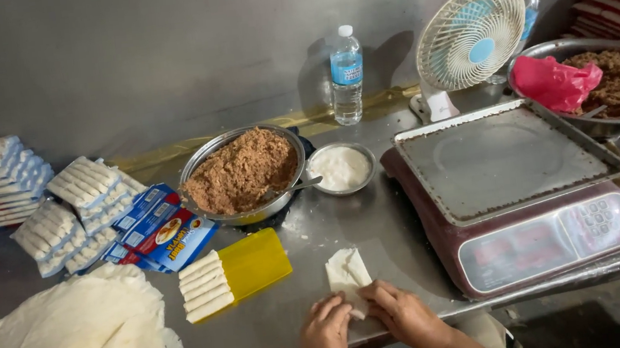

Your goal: Manually wrapping lumpia by placing meat filling on wrappers and rolling them into cylinders on a stainless steel work surface.

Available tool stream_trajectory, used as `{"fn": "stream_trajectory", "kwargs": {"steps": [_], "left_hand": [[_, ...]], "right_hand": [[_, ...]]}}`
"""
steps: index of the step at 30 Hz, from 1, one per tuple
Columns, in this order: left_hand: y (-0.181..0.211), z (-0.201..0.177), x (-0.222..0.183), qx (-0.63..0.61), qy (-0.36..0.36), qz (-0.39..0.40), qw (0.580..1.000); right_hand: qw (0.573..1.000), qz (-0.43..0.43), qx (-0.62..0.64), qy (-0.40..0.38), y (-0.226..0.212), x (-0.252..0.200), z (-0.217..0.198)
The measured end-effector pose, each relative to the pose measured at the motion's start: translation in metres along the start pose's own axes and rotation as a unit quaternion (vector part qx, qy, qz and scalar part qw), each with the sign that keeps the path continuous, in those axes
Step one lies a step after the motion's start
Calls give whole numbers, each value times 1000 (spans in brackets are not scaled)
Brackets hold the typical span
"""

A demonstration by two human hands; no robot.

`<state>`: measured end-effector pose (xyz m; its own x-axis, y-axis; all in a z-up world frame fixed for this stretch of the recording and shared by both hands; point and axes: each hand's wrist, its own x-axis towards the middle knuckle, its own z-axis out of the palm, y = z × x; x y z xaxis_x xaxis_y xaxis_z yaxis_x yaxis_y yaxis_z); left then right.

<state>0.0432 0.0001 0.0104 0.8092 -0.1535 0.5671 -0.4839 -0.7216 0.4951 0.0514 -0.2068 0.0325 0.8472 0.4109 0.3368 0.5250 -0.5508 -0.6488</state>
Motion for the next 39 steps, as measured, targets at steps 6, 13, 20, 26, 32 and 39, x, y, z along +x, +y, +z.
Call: {"fn": "stream_trajectory", "kwargs": {"steps": [6,13,20,26,32,39], "left_hand": [[3,-6,23,34,-53,137,989],[-13,-6,78,-17,-233,-107,966],[-6,-14,69,5,-172,-69,983],[-17,-5,78,51,-227,-112,966],[-11,-7,84,31,-176,-100,979],[-11,-28,79,56,-119,99,986]], "right_hand": [[996,-65,-67,-6,7,18,-9],[986,-74,-133,70,-19,36,-17],[984,-123,-129,27,9,48,1],[996,-73,-17,57,2,65,-7],[980,-121,-159,24,-3,56,-8],[990,-121,-71,17,6,63,-19]]}}
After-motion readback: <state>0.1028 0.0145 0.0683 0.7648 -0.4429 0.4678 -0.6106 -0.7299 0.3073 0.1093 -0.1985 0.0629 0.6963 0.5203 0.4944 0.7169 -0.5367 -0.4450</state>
